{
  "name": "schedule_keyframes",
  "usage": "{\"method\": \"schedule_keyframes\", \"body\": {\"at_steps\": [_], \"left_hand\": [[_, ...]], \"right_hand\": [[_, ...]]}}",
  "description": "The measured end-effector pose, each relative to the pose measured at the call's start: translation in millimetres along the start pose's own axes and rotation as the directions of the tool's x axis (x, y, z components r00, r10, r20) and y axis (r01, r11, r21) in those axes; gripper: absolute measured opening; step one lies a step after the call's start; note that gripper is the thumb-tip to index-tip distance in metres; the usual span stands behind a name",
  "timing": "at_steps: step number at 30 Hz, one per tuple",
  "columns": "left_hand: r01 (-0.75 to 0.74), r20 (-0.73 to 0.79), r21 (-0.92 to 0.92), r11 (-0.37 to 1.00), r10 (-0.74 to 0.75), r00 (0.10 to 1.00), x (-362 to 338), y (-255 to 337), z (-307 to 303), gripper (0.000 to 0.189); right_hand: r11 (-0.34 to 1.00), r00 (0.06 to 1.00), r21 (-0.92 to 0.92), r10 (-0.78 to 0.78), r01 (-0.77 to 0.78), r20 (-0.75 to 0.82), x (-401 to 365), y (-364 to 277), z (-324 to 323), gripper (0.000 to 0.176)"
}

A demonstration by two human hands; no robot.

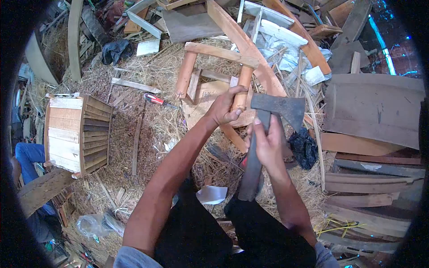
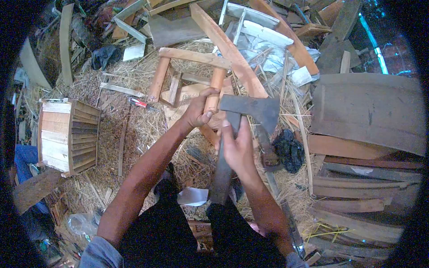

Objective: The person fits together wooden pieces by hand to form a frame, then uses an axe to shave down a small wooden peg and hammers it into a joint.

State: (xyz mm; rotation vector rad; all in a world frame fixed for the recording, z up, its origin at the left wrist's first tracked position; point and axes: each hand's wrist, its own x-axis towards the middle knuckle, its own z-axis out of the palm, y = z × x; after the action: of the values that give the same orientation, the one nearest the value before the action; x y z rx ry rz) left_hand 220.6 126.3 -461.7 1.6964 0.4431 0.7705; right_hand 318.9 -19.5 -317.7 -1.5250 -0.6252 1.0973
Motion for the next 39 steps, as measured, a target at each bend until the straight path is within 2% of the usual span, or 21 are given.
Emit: {"method": "schedule_keyframes", "body": {"at_steps": [2,3,6,7,8,11,14,17,21,22,24,26,29,32,39], "left_hand": [[-0.092,-0.03,0.032,0.995,0.093,0.995,2,-19,5,0.08],[-0.09,-0.022,0.042,0.995,0.091,0.996,2,-14,4,0.079],[-0.058,0.009,0.059,0.997,0.057,0.998,2,-1,-6,0.078],[-0.025,0.026,0.049,0.998,0.024,0.999,2,1,-7,0.077],[0.01,0.041,0.04,0.999,-0.011,0.999,1,3,-7,0.076],[-0.024,-0.009,0.048,0.999,0.025,1.0,-1,2,-1,0.074],[-0.002,0.026,0.028,1.0,0.002,1.0,-4,7,-6,0.072],[-0.142,-0.049,0.093,0.986,0.147,0.988,-5,11,-2,0.072],[-0.158,-0.17,0.088,0.983,0.171,0.97,-4,17,6,0.079],[-0.151,-0.196,0.084,0.985,0.165,0.967,-5,19,8,0.082],[-0.093,-0.194,-0.054,0.994,0.081,0.978,-11,27,11,0.086],[0.028,-0.11,-0.314,0.949,-0.066,0.992,-16,43,11,0.089],[0.048,-0.101,-0.331,0.942,-0.086,0.991,-14,48,11,0.091],[-0.068,-0.144,-0.157,0.985,0.045,0.989,-13,31,12,0.093],[-0.083,-0.141,-0.073,0.994,0.072,0.987,-8,36,11,0.093]], "right_hand": [[0.988,0.99,-0.151,0.049,-0.028,0.133,-1,-14,0,0.019],[0.973,0.977,-0.228,0.084,-0.038,0.194,-2,-19,-1,0.02],[0.997,0.996,-0.073,-0.022,0.028,0.087,2,-13,-1,0.021],[1.0,0.999,-0.01,0.01,-0.009,0.037,3,-15,-2,0.019],[1.0,0.999,-0.018,0.024,-0.023,0.024,4,-15,-6,0.018],[0.998,0.998,-0.002,0.058,-0.058,-0.014,8,-5,-19,0.018],[0.993,0.993,-0.09,-0.08,0.072,-0.091,30,16,-17,0.023],[0.992,0.991,-0.101,-0.089,0.079,-0.099,57,1,-3,0.032],[0.978,0.982,-0.094,-0.182,0.186,0.051,86,2,0,0.033],[0.982,0.986,-0.101,-0.153,0.159,0.059,89,1,-1,0.033],[0.988,0.993,-0.114,-0.096,0.103,0.072,92,0,-1,0.032],[0.991,0.991,-0.075,-0.104,0.11,0.085,91,0,0,0.032],[0.993,0.99,-0.05,-0.104,0.109,0.092,90,1,1,0.03],[0.993,0.992,-0.06,-0.101,0.106,0.082,92,2,-1,0.028],[0.993,0.989,-0.019,-0.113,0.115,0.098,94,2,-4,0.03]]}}
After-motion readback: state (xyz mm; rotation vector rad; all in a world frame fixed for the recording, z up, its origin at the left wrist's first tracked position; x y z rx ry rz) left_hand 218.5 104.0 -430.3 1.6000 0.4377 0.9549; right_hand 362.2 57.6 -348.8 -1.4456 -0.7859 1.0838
